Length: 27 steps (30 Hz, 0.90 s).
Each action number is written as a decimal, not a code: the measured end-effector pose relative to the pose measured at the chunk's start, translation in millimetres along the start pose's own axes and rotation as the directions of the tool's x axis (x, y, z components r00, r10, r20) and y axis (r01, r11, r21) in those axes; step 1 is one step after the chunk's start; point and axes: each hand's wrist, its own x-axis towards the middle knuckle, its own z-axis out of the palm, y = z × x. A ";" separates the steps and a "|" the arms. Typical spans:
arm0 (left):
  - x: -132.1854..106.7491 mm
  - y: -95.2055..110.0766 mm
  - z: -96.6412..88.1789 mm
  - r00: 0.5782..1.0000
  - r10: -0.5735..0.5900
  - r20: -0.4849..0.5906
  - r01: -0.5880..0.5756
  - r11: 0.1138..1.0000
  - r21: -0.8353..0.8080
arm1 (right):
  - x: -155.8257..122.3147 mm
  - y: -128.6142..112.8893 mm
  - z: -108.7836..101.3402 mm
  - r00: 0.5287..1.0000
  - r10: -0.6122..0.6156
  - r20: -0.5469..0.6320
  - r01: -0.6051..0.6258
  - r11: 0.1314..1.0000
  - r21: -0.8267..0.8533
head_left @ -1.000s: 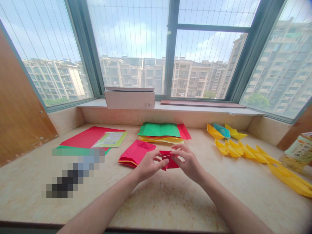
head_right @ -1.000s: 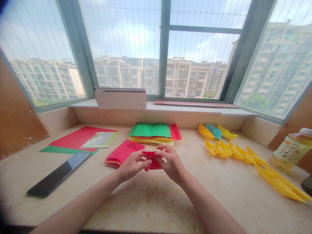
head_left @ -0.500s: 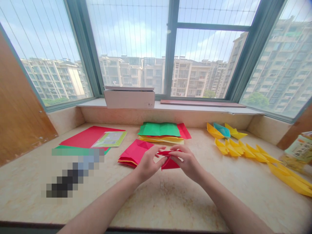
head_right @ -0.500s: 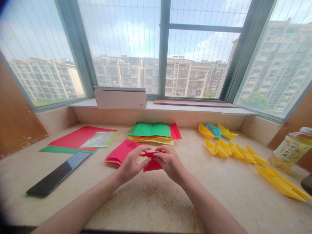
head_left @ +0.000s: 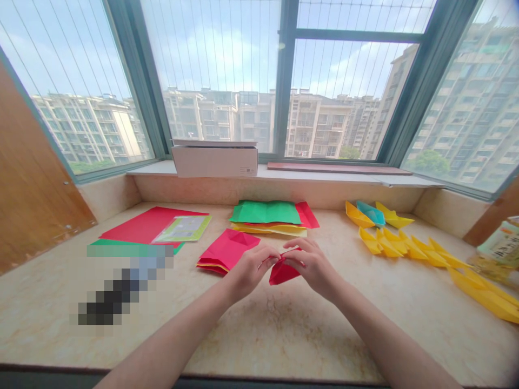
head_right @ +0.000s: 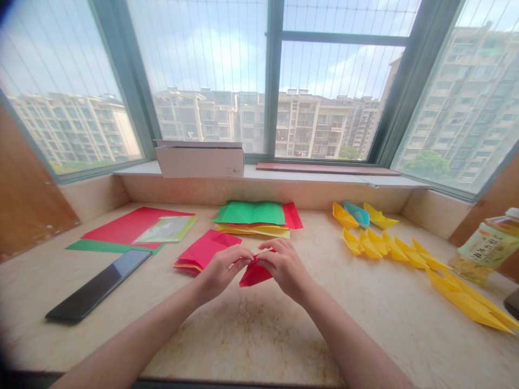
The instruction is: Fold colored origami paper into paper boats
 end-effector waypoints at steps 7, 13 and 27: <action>0.6 -0.9 -3.6 1.000 -0.007 -0.016 0.008 0.996 0.086 | -0.1 3.2 1.2 0.999 -0.034 -0.015 0.034 0.999 0.017; 1.1 2.7 -3.0 1.000 0.011 -0.026 -0.008 0.995 0.096 | 0.7 4.1 0.8 0.999 -0.048 -0.002 0.048 0.998 0.042; -0.7 15.9 -5.3 0.999 -0.025 0.031 0.020 0.988 0.152 | 2.0 -2.7 -0.3 0.999 -0.039 0.029 0.037 0.996 0.085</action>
